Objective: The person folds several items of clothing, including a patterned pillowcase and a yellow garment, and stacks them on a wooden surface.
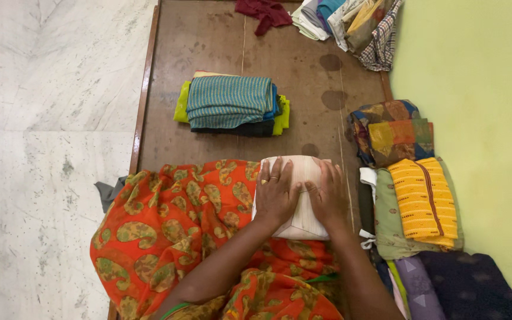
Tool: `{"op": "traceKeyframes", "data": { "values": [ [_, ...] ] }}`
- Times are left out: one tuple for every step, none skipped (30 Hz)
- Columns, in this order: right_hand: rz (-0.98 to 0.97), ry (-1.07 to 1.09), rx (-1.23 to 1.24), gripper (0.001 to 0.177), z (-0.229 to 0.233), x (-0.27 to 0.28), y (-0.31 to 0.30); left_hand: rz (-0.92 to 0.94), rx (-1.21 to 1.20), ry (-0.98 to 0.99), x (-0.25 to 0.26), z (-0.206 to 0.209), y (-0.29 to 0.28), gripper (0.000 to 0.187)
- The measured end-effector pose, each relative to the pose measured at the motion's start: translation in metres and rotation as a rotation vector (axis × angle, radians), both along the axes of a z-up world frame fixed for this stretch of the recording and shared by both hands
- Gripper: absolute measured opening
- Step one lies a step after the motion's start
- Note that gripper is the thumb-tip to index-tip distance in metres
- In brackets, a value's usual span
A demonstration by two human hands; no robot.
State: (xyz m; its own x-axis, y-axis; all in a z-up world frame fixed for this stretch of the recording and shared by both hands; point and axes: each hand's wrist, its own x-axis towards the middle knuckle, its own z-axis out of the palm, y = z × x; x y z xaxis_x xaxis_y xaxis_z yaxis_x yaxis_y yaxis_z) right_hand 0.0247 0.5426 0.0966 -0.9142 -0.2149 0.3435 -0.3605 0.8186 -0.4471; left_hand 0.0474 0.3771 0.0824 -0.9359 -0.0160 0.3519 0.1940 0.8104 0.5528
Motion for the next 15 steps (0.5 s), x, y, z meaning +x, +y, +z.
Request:
{"op": "traceKeyframes", "data": {
  "values": [
    [-0.013,-0.035,-0.047,0.069,-0.001,0.003,0.002,0.019,0.004,0.006,0.003,-0.004,-0.003,0.061],
    [-0.025,-0.069,-0.094,0.076,-0.003,0.006,0.004,0.041,0.007,0.013,0.005,-0.007,-0.006,0.061],
    [-0.028,-0.065,-0.095,0.076,-0.004,0.008,0.007,0.037,0.006,0.016,0.008,-0.010,-0.010,0.061],
    [-0.028,-0.085,-0.094,0.078,-0.006,0.011,0.009,0.032,0.056,-0.038,0.012,-0.013,-0.015,0.064],
    [-0.029,-0.105,-0.092,0.081,-0.008,0.013,0.012,0.026,0.106,-0.093,0.016,-0.016,-0.018,0.067],
    [-0.027,-0.102,-0.094,0.081,-0.010,0.016,0.014,0.027,0.104,-0.090,0.020,-0.018,-0.021,0.067],
    [-0.041,-0.128,-0.078,0.082,-0.012,0.019,0.016,0.041,0.066,-0.183,0.024,-0.020,-0.023,0.070],
    [-0.053,-0.155,-0.061,0.084,-0.015,0.022,0.018,0.056,0.028,-0.276,0.029,-0.023,-0.025,0.074],
    [-0.051,-0.154,-0.062,0.084,-0.018,0.025,0.020,0.058,0.027,-0.275,0.033,-0.026,-0.029,0.074],
    [-0.059,-0.218,-0.121,0.086,-0.022,0.028,0.023,0.038,0.057,-0.289,0.036,-0.030,-0.031,0.076],
    [-0.067,-0.281,-0.180,0.090,-0.026,0.032,0.026,0.018,0.087,-0.302,0.040,-0.035,-0.034,0.080],
    [-0.066,-0.279,-0.177,0.090,-0.032,0.036,0.029,0.018,0.089,-0.300,0.044,-0.039,-0.036,0.080],
    [-0.069,-0.285,-0.211,0.087,-0.038,0.039,0.031,0.022,0.034,-0.318,0.048,-0.044,-0.038,0.082],
    [-0.075,-0.292,-0.246,0.085,-0.044,0.043,0.033,0.023,-0.022,-0.336,0.051,-0.049,-0.040,0.085],
    [-0.077,-0.290,-0.245,0.085,-0.050,0.047,0.037,0.020,-0.020,-0.334,0.053,-0.054,-0.041,0.085]
  ]
}}
